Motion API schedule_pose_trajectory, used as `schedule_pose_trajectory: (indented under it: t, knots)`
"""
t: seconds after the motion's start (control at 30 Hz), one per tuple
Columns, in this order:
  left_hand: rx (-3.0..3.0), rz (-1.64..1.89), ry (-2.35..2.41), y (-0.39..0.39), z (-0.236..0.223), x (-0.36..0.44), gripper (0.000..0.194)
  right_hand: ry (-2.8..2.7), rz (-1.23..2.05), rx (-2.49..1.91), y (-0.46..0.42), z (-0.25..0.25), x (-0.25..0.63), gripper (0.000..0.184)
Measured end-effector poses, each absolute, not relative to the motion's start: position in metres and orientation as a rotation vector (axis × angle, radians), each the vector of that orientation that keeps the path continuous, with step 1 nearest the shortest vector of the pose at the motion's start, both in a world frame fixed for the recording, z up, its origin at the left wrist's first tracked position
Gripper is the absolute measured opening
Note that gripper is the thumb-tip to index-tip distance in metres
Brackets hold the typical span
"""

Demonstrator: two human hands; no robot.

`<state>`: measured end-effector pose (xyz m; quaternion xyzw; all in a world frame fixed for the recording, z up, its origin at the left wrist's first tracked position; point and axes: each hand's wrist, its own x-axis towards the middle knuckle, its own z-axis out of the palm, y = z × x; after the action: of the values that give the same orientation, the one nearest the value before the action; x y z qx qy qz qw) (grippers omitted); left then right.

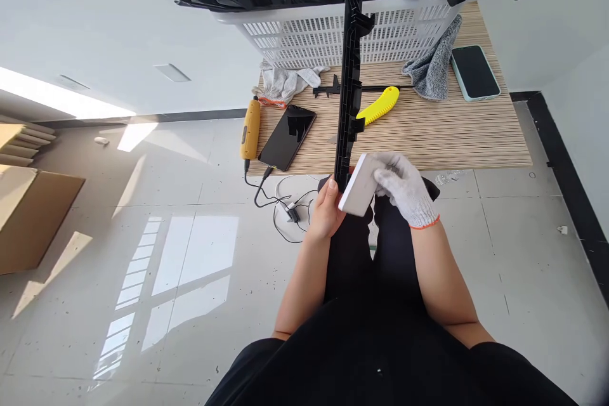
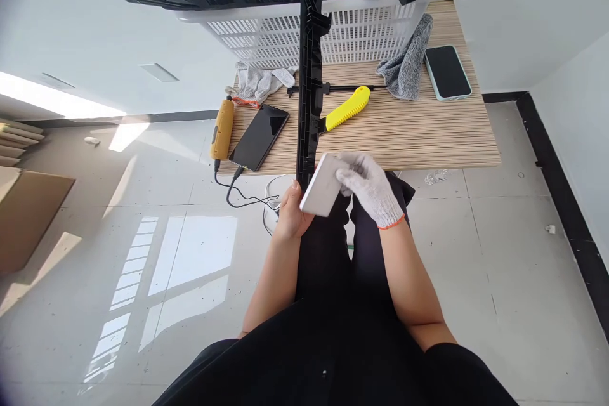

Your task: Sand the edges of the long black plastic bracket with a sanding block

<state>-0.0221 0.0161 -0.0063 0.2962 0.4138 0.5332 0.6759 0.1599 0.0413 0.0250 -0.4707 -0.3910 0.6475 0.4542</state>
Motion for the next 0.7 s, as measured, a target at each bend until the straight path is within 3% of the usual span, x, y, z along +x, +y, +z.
schedule_pose_trajectory:
  t: [0.17, 0.3, 0.4, 0.53, 0.7]
  knots:
    - [0.649, 1.200, 0.932, 0.0161, -0.0074, -0.0222, 0.055, -1.086, 1.710, -1.168, 0.0416, 0.0249, 0.1604, 0.048]
    - [0.673, 1.203, 0.950, 0.0166, -0.0082, -0.0219, 0.056, -0.986, 1.604, -1.162, 0.0422, 0.0261, 0.1605, 0.048]
    - [0.672, 1.200, 0.935, 0.0168, -0.0074, -0.0220, 0.058, -1.129, 1.787, -1.154, 0.0418, 0.0280, 0.1605, 0.047]
    - [0.646, 1.186, 0.873, 0.0165, -0.0050, -0.0222, 0.053, -1.008, 1.629, -1.175, 0.0406, 0.0298, 0.1604, 0.047]
    - [0.677, 1.203, 0.884, 0.0168, -0.0056, -0.0220, 0.054, -1.138, 1.744, -1.142, 0.0404, 0.0261, 0.1609, 0.042]
